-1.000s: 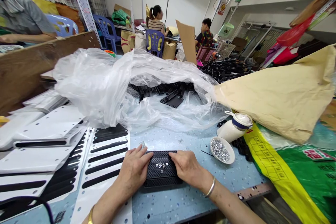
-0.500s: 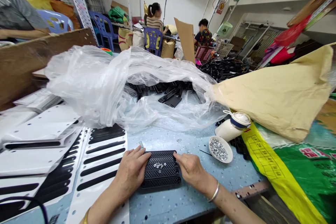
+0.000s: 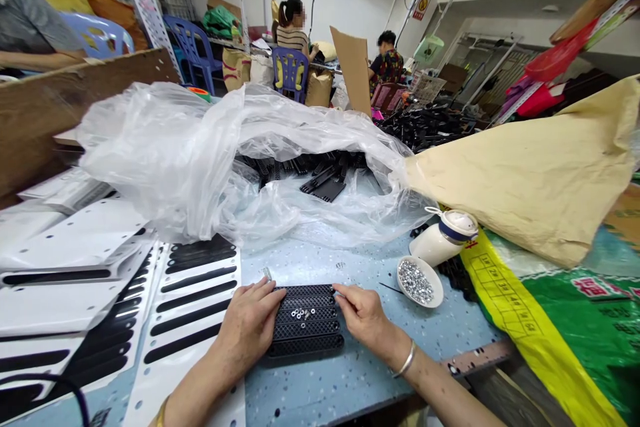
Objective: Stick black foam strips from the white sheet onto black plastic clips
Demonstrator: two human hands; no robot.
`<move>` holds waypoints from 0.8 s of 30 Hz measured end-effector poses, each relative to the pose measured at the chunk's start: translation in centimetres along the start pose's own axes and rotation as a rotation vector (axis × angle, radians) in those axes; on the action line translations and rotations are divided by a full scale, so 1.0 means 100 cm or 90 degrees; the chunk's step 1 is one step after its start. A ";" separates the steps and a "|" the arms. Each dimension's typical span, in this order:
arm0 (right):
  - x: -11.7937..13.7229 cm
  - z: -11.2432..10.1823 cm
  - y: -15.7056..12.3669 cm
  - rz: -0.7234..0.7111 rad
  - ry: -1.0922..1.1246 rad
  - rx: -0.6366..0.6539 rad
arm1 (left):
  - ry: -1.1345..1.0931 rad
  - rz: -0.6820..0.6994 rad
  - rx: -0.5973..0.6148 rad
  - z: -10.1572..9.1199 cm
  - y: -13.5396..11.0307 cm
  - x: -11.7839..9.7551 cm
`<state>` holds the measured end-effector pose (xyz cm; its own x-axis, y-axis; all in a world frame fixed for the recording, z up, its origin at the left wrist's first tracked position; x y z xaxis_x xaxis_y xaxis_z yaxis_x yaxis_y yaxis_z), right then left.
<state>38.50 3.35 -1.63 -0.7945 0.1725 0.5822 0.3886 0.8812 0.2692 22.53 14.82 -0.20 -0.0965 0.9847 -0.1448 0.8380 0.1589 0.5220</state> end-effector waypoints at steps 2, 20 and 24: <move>0.004 0.001 0.000 -0.023 -0.028 0.003 | -0.004 -0.001 -0.003 0.000 0.000 0.000; 0.019 0.009 -0.006 -0.146 -0.284 0.095 | -0.016 -0.010 0.011 0.003 -0.004 0.002; 0.030 0.014 -0.001 -0.230 -0.362 0.213 | -0.021 0.000 0.015 0.005 -0.003 0.001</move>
<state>35.40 4.40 -0.98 -0.9995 -0.0314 -0.0090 -0.0319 0.9972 0.0677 22.49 14.87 -0.77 -0.0794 0.9817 -0.1729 0.8502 0.1573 0.5025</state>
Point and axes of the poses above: each hand's wrist, its own y-axis towards the middle knuckle, its own z-axis out of the palm, x = y × z, the point moved 9 cm from there along y, towards the middle knuckle, and after that the axes turned 11 degrees about z, right-handed, at the moved point
